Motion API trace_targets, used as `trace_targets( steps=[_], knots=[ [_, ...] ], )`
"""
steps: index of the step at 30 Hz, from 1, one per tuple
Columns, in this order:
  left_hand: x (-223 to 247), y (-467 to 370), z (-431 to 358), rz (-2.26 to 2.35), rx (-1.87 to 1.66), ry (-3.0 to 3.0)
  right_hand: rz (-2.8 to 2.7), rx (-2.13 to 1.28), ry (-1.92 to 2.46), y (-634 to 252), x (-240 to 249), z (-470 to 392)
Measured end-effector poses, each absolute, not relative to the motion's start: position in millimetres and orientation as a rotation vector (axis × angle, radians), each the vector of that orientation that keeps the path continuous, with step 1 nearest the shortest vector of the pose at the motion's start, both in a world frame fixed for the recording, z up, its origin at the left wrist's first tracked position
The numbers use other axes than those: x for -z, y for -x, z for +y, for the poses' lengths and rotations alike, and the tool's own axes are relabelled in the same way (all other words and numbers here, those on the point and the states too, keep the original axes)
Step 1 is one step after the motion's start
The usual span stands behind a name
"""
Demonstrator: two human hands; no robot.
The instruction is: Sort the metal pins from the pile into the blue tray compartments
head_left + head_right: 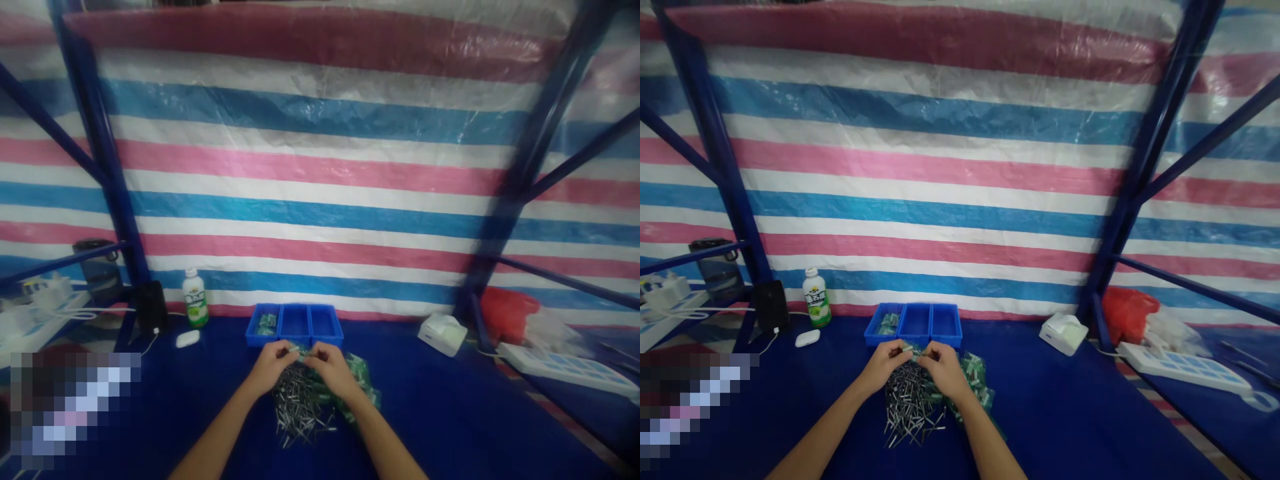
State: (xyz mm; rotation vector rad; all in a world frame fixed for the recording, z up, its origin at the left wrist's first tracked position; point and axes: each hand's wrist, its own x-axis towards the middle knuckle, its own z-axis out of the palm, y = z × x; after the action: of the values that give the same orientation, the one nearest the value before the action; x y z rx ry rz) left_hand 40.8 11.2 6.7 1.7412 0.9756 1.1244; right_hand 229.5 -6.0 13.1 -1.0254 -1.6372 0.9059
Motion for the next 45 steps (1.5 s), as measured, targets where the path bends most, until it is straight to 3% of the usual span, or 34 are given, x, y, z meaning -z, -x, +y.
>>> trace_targets(
  steps=[20,26,29,33,38,45],
  knots=[
    [-1.9,-41.2,14.0,1.105,-1.289,-1.804,-1.676,-0.689,1.081,-225.0,-13.7,-9.4],
    [-22.4,-7.9,34.0,1.658,-1.572,-1.876,-1.708,-0.504,1.314,-241.5,-19.7,-5.8],
    [-36.9,7.9,53.5,2.093,-1.398,-2.071,-1.780,-0.282,1.546,-254.0,-23.2,-6.9],
    [-42.6,12.9,78.4,2.275,-0.946,-2.336,-1.804,-0.023,1.883,-266.4,-23.0,-10.2],
    [-41.4,12.2,94.3,2.257,-0.543,-2.459,-1.786,-0.147,2.120,-277.4,-22.6,-9.1],
    [-52.4,10.9,94.7,2.299,-0.207,-2.489,-1.834,-0.286,2.079,-281.4,-20.3,-5.5]
  ],
)
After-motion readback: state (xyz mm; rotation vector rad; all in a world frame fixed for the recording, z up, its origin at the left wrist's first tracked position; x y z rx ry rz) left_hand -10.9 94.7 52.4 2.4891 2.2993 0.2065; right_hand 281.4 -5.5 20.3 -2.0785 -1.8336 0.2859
